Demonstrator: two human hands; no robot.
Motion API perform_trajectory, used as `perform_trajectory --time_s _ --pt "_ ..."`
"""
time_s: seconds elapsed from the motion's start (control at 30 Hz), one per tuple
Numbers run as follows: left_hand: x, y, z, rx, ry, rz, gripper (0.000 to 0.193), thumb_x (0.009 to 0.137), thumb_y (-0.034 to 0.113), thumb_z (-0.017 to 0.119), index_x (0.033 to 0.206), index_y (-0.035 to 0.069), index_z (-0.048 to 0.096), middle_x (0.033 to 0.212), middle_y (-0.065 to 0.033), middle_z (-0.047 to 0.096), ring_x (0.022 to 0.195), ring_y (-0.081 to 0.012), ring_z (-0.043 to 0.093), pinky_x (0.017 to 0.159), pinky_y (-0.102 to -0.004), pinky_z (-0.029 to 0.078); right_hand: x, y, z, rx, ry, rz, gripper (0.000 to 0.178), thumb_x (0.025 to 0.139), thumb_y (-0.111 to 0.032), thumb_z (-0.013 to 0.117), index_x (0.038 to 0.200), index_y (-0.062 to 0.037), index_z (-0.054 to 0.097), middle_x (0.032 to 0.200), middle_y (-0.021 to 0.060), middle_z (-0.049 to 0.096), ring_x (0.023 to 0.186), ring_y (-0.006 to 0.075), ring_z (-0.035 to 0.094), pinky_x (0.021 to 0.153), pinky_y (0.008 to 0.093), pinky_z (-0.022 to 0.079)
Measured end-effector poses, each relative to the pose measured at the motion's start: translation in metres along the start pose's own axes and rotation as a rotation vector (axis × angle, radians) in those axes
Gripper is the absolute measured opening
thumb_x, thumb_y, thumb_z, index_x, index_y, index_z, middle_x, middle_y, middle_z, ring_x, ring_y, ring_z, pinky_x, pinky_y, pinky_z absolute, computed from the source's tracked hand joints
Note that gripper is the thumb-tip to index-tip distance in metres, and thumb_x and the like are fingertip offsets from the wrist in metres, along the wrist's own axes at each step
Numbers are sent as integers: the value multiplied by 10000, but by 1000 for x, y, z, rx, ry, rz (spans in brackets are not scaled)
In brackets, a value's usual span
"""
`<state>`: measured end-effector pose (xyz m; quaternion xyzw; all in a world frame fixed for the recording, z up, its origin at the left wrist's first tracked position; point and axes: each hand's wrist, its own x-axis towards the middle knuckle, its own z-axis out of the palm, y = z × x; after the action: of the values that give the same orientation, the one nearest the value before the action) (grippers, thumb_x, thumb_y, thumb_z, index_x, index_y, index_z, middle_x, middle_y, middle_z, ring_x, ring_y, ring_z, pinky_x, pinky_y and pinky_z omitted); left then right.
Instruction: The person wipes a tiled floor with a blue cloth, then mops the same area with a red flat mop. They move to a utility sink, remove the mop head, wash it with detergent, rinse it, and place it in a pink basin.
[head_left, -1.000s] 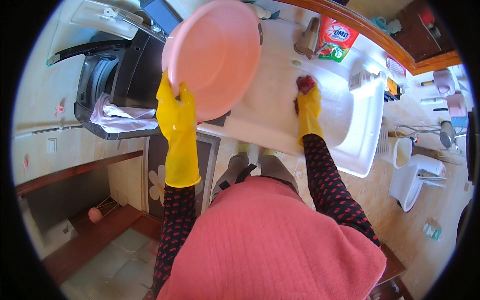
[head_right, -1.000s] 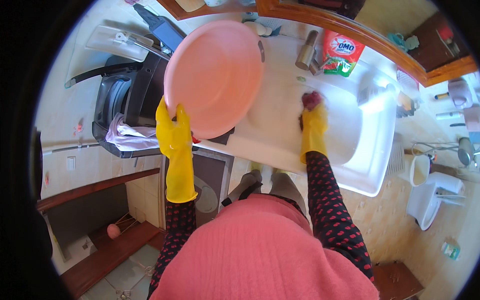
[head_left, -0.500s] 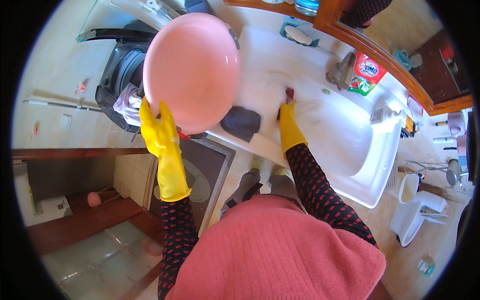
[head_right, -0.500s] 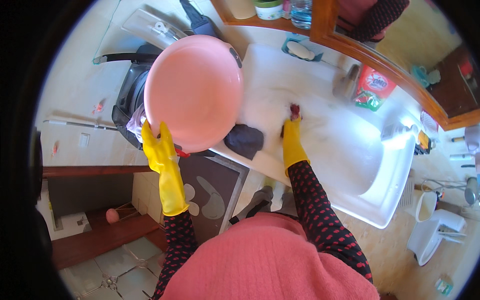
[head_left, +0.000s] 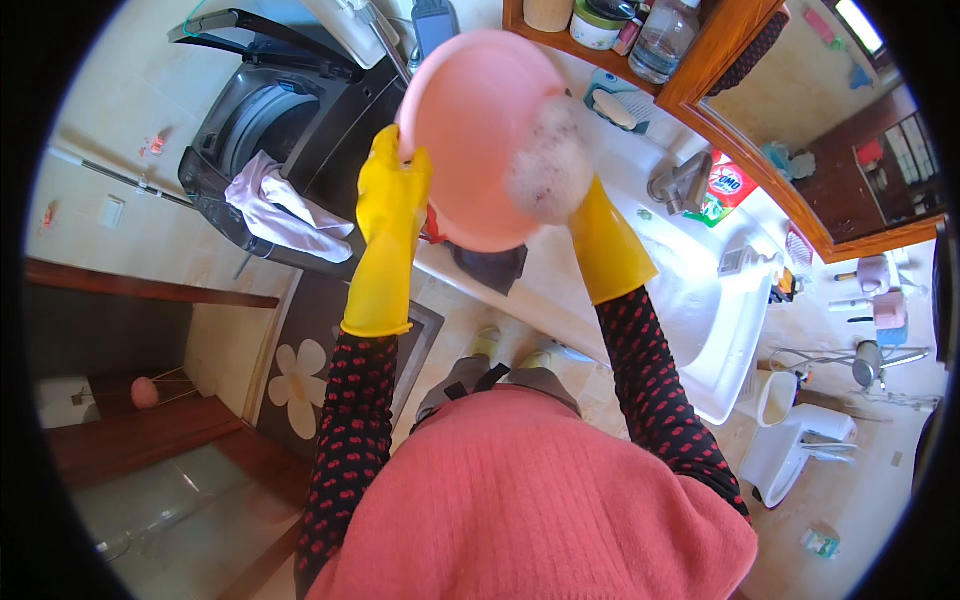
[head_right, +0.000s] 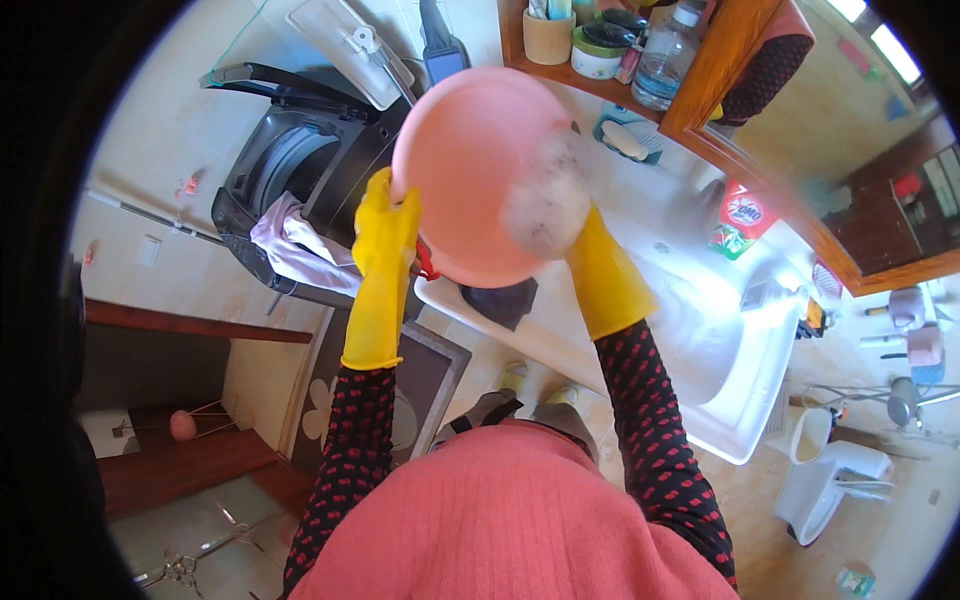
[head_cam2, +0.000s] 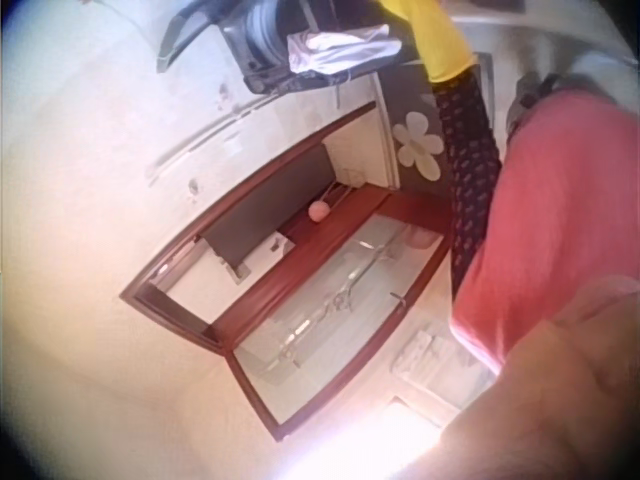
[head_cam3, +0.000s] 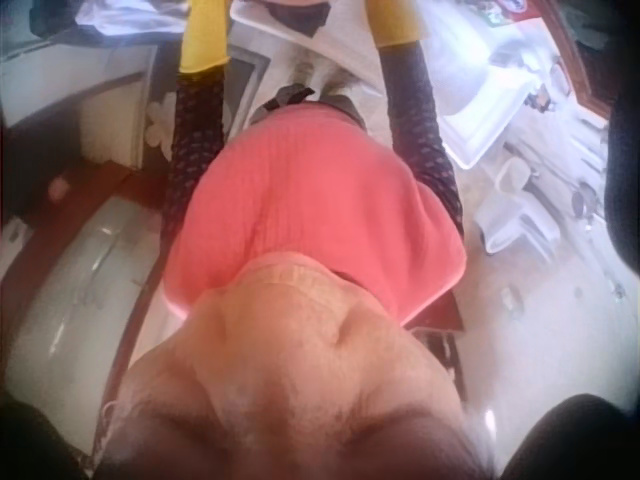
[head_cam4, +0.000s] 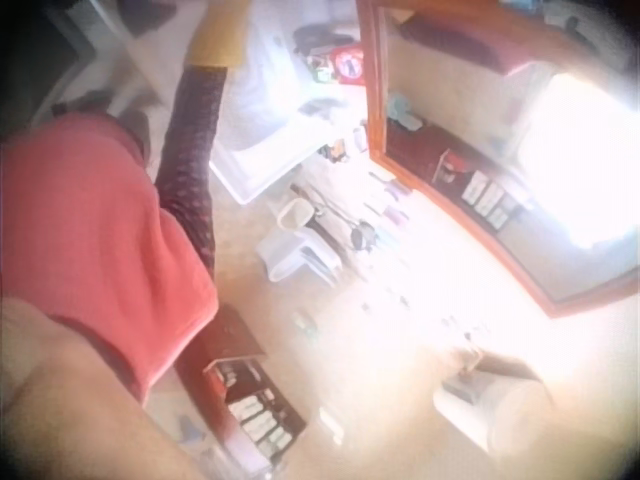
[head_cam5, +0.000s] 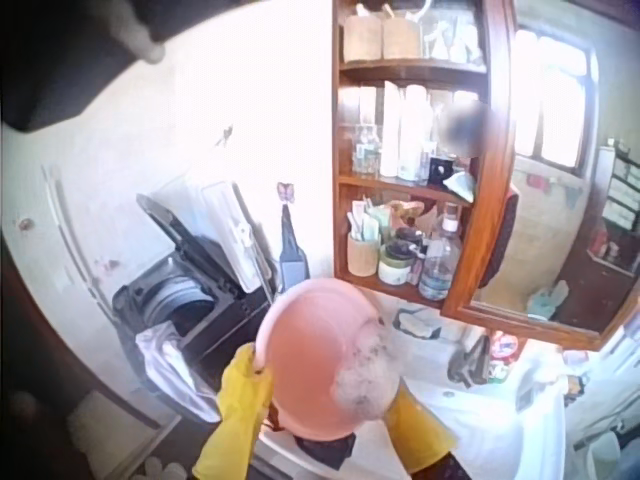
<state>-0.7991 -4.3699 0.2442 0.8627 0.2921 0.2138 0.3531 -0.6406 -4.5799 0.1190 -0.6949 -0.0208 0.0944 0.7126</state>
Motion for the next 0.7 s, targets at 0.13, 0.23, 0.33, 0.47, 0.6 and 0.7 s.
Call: perform_trajectory --time_s 0.13,0.23,0.33,0.47,0.6,0.7 --pt "30 -56 48 -505 -285 -217 469 857 219 654 1282 38 573 1219 -148 638 1088 -293 638 925 -359 494 -21 -47 -4 100 -91 -127 575 856 -243 625 1394 -153 441 1205 162 633 1074 316 604 893 407 487" --pt "23 -104 89 -812 -454 -233 435 831 256 709 1186 20 620 1031 -130 682 894 -232 652 776 -345 511 -60 -57 -14 130 -107 -164 558 863 -249 623 1384 -149 452 1196 158 635 1061 309 607 887 400 488" --pt "5 -119 125 -903 -584 -305 386 819 245 721 1123 26 629 946 -99 672 742 -188 617 657 -318 486 -114 -46 -32 127 -65 -140 541 869 -256 620 1375 -145 462 1187 155 638 1048 301 610 880 394 489" --pt "-20 -91 129 -701 -632 -346 337 823 110 690 1132 13 598 857 -51 628 606 -126 521 518 -277 409 -170 -28 -47 147 13 -77 520 878 -264 617 1363 -139 476 1176 150 641 1030 290 613 871 386 491" --pt "-40 -50 129 -692 -793 -387 439 830 115 679 1238 -5 569 852 -57 621 584 -128 515 496 -279 404 -199 -16 -59 177 110 -60 499 887 -273 614 1351 -134 490 1164 145 644 1012 280 617 863 378 492" --pt "-48 -38 144 -747 -923 -385 474 833 130 678 1268 -11 557 878 -78 636 580 -136 529 497 -286 421 -209 -12 -69 204 180 -67 485 894 -279 611 1341 -130 501 1155 142 647 998 272 619 856 371 493"
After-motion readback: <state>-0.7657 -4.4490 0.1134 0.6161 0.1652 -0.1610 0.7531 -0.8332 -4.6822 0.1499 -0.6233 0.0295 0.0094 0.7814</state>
